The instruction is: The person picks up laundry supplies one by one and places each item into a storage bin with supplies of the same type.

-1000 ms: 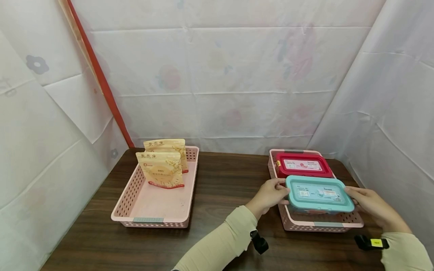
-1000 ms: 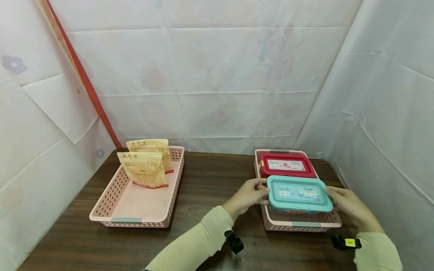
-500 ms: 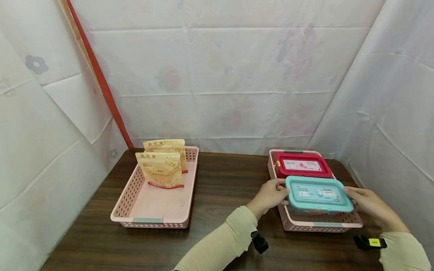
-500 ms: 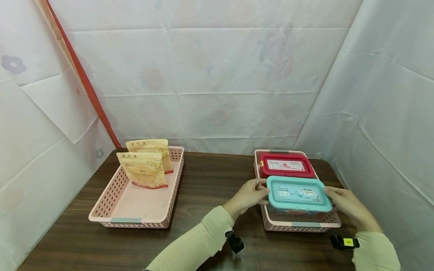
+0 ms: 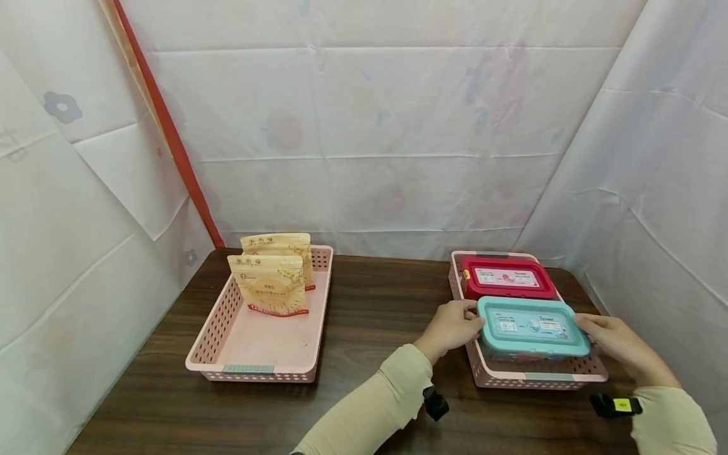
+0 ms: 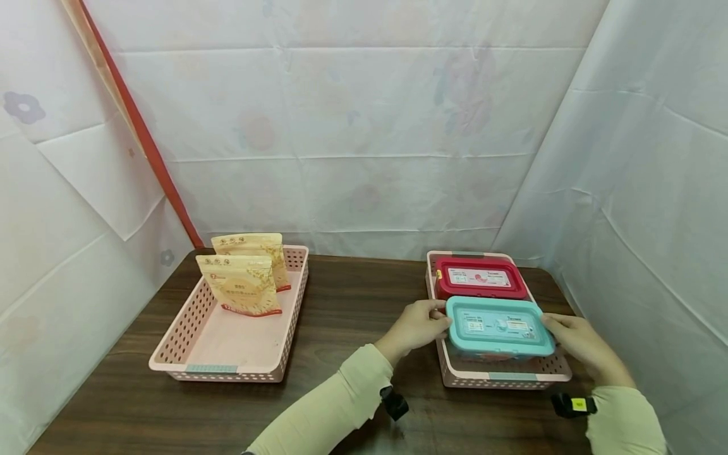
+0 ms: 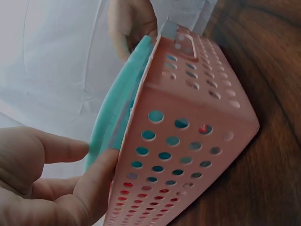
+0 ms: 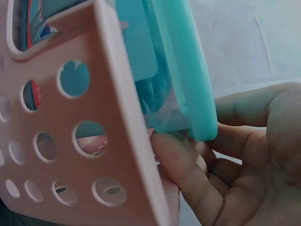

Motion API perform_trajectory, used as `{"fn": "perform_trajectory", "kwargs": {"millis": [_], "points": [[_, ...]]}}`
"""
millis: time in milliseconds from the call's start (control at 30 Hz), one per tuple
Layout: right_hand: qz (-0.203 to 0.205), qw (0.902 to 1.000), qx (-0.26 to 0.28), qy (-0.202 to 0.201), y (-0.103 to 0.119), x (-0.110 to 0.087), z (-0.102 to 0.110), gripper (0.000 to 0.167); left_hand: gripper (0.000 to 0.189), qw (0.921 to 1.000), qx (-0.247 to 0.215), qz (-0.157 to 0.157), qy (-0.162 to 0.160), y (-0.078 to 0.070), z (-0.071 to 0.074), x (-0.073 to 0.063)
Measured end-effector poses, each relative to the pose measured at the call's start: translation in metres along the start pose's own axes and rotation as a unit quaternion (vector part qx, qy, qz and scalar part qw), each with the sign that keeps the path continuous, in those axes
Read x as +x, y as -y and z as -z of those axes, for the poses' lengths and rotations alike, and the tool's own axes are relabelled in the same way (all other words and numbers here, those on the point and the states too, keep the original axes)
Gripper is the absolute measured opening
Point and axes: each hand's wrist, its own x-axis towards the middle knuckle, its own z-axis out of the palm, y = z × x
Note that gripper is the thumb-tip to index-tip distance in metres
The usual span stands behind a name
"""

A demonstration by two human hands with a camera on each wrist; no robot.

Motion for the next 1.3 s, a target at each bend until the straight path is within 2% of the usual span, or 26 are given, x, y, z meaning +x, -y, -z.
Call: {"fn": "perform_trajectory", "kwargs": {"millis": [67, 200, 433, 767, 1000, 1167, 1300], "points": [[-0.001, 1.0000, -0.003, 0.000, 0.000, 0.000, 0.000, 0.073, 0.044, 0.9996, 0.027, -0.009, -0.002, 0.000, 0.001, 0.001], [-0.004, 0.9999, -0.014, -0.001, 0.001, -0.001, 0.000, 0.073, 0.045, 0.9993, 0.035, -0.015, 0.000, 0.001, 0.004, 0.002], [-0.010, 0.9990, -0.043, -0.009, 0.001, 0.000, 0.000, 0.077, 0.043, 0.9999, -0.007, 0.001, 0.012, 0.002, 0.007, 0.007], [-0.013, 0.9990, -0.042, -0.006, 0.003, -0.001, 0.001, 0.077, 0.043, 0.9981, -0.050, 0.016, 0.033, 0.002, 0.011, 0.010], [-0.012, 0.9990, -0.042, -0.010, 0.002, -0.001, 0.000, 0.077, 0.045, 0.9924, -0.104, 0.030, 0.058, 0.002, 0.013, 0.011], [-0.010, 0.9989, -0.043, -0.016, 0.002, -0.003, 0.000, 0.079, 0.046, 0.9892, -0.122, 0.042, 0.069, 0.000, 0.015, 0.011], [-0.006, 0.9991, -0.037, -0.021, 0.000, -0.004, 0.000, 0.083, 0.049, 0.9862, -0.132, 0.045, 0.091, -0.003, 0.019, 0.008]]}}
